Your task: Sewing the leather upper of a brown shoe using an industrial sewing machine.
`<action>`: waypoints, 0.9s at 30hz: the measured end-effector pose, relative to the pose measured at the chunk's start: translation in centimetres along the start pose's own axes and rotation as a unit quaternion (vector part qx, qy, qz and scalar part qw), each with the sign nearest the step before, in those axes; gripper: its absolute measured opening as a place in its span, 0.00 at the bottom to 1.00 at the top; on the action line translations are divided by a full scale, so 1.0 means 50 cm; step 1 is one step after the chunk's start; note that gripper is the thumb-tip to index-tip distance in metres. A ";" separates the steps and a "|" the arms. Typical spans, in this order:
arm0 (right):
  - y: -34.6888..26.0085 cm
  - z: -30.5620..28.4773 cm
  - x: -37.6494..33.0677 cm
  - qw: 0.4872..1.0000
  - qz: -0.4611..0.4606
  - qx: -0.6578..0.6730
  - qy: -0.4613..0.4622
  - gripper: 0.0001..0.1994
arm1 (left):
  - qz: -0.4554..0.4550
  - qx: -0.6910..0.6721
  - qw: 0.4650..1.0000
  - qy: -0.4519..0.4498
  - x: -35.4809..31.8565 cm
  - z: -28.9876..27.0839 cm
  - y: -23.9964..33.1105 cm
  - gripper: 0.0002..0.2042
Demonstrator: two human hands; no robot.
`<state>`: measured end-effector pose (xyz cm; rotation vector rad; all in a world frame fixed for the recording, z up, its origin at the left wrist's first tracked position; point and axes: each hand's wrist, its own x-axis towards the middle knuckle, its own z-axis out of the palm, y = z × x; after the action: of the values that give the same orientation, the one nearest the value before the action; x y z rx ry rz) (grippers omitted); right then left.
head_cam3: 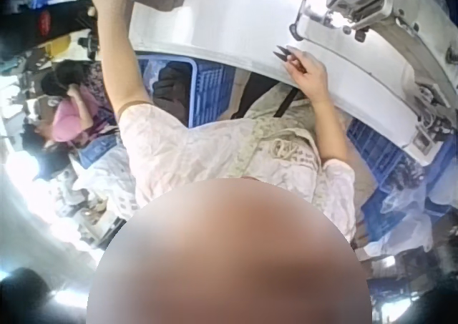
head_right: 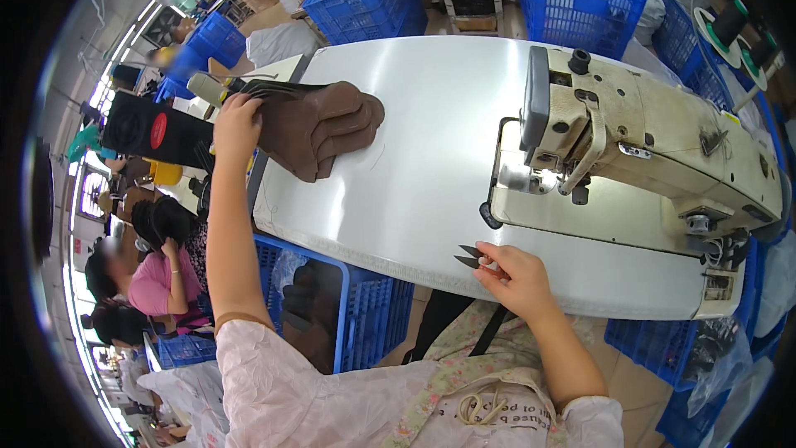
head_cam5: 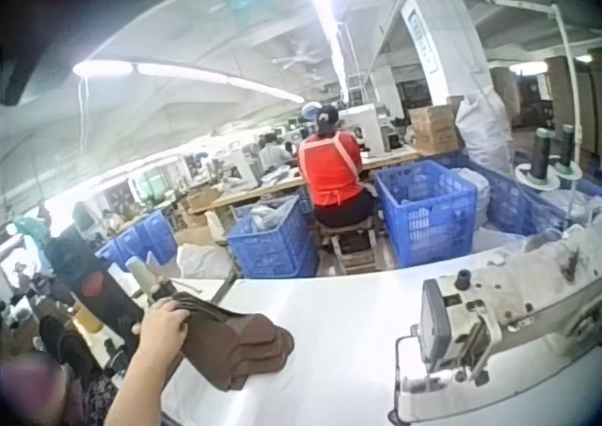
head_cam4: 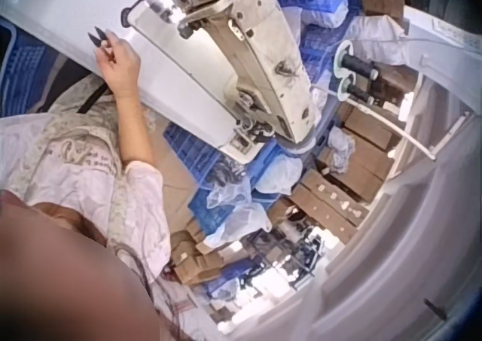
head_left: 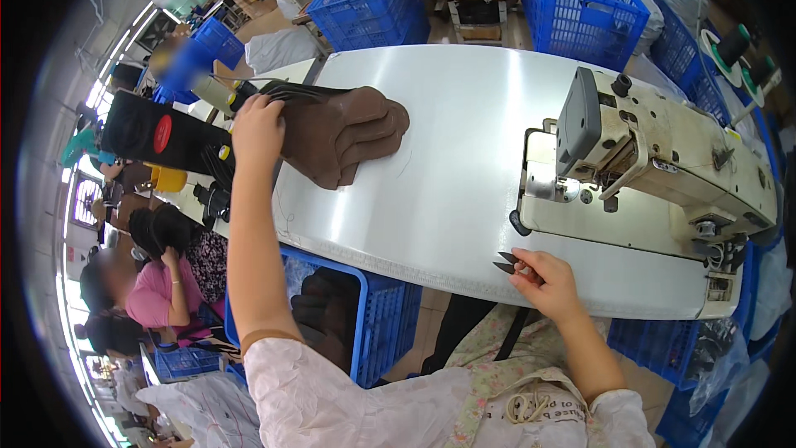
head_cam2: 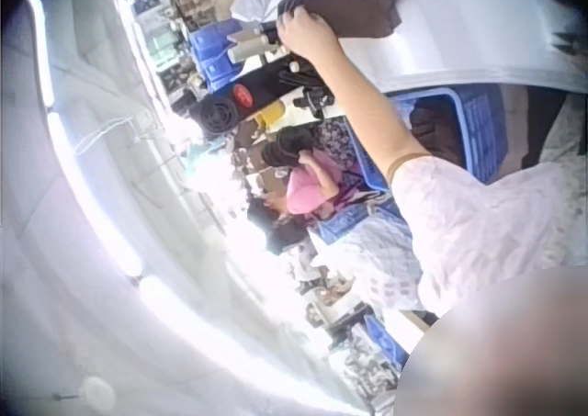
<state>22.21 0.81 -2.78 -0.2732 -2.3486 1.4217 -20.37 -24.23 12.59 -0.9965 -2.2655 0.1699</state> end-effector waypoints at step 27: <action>-0.090 0.235 0.475 0.930 0.116 0.346 -0.054 0.16 | -0.177 -0.431 0.878 -0.109 0.013 -0.039 -0.093 0.04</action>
<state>-4.13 -2.40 1.50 -0.2770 -1.7692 2.3159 -22.33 -27.31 16.12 -0.9623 -2.7273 -1.0167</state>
